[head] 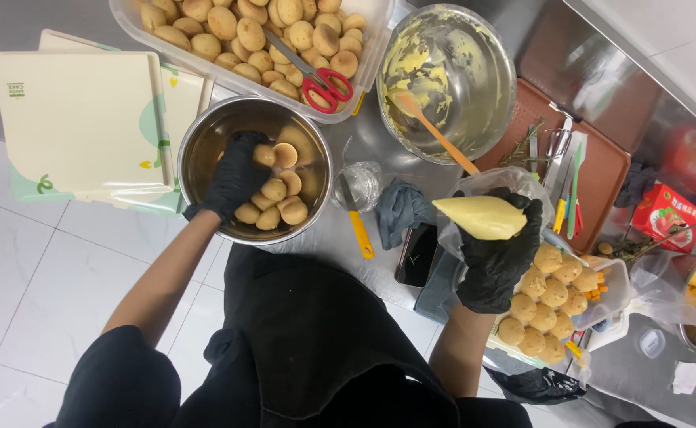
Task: Filling cream puff shells with cream using a piping bag and a spatula to refill the bag.
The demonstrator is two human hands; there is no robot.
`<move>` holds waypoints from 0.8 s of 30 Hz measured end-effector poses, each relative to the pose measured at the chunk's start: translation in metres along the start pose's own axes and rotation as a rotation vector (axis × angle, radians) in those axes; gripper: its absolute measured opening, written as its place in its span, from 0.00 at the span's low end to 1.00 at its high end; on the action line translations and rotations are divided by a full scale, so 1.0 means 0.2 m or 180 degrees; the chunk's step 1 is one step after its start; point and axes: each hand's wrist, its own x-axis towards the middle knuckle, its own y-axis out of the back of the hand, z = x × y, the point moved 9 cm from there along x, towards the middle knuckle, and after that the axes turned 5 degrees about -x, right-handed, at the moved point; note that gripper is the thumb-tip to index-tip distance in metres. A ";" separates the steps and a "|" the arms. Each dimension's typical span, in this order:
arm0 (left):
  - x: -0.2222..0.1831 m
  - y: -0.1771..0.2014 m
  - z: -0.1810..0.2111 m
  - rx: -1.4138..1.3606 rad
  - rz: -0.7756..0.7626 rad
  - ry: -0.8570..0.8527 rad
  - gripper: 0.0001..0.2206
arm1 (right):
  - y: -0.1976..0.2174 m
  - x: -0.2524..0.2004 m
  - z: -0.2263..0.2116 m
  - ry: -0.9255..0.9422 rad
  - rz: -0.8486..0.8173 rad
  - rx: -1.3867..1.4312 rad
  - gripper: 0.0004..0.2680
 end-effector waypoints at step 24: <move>0.01 -0.29 0.03 -0.3088 -0.0714 0.1446 0.25 | -0.38 -0.12 0.20 -0.0131 -0.0803 0.0044 0.10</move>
